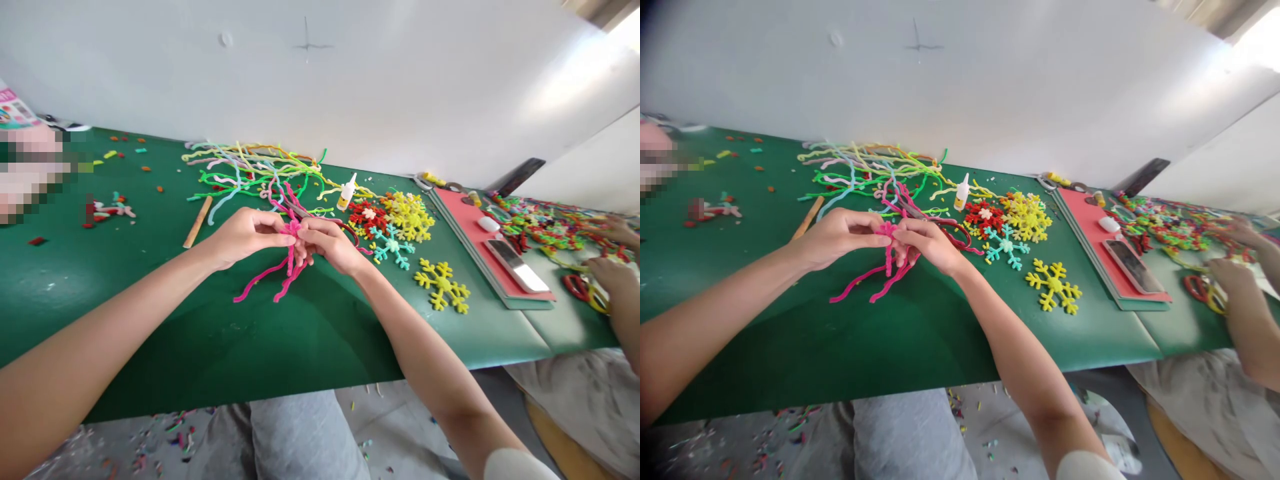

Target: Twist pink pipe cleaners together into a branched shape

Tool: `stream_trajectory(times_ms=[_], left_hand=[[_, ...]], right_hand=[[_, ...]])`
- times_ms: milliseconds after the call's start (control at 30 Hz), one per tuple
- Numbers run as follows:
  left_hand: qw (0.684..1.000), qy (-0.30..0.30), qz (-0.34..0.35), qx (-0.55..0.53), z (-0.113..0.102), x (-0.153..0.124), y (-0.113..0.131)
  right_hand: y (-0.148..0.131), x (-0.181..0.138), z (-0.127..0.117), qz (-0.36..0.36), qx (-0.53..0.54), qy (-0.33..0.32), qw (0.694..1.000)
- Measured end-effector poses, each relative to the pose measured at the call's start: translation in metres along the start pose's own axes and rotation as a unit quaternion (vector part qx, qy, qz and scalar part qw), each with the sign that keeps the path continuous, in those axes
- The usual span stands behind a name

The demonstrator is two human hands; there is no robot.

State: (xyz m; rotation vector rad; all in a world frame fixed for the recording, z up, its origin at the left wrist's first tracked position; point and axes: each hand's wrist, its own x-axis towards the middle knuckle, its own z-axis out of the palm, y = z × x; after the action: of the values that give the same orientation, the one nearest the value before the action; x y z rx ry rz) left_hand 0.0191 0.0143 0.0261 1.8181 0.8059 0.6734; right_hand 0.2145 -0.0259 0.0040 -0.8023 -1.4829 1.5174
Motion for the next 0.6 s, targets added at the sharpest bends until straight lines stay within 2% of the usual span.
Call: stream_trajectory(times_ms=[167, 333, 600], left_hand=[[0.999, 0.036, 0.014, 0.01, -0.0001, 0.0006, 0.0015], [0.999, 0.027, 0.02, 0.028, 0.0004, -0.0001, 0.003], [0.99, -0.007, -0.027, -0.141, 0.0066, -0.001, 0.0022]], right_hand=[[-0.0011, 0.0005, -0.0001, -0.025, -0.041, 0.029, 0.998], [-0.0044, -0.0021, 0.0033, -0.013, -0.101, 0.013, 0.995], [0.0007, -0.0006, -0.0005, -0.064, -0.068, -0.03, 0.995]])
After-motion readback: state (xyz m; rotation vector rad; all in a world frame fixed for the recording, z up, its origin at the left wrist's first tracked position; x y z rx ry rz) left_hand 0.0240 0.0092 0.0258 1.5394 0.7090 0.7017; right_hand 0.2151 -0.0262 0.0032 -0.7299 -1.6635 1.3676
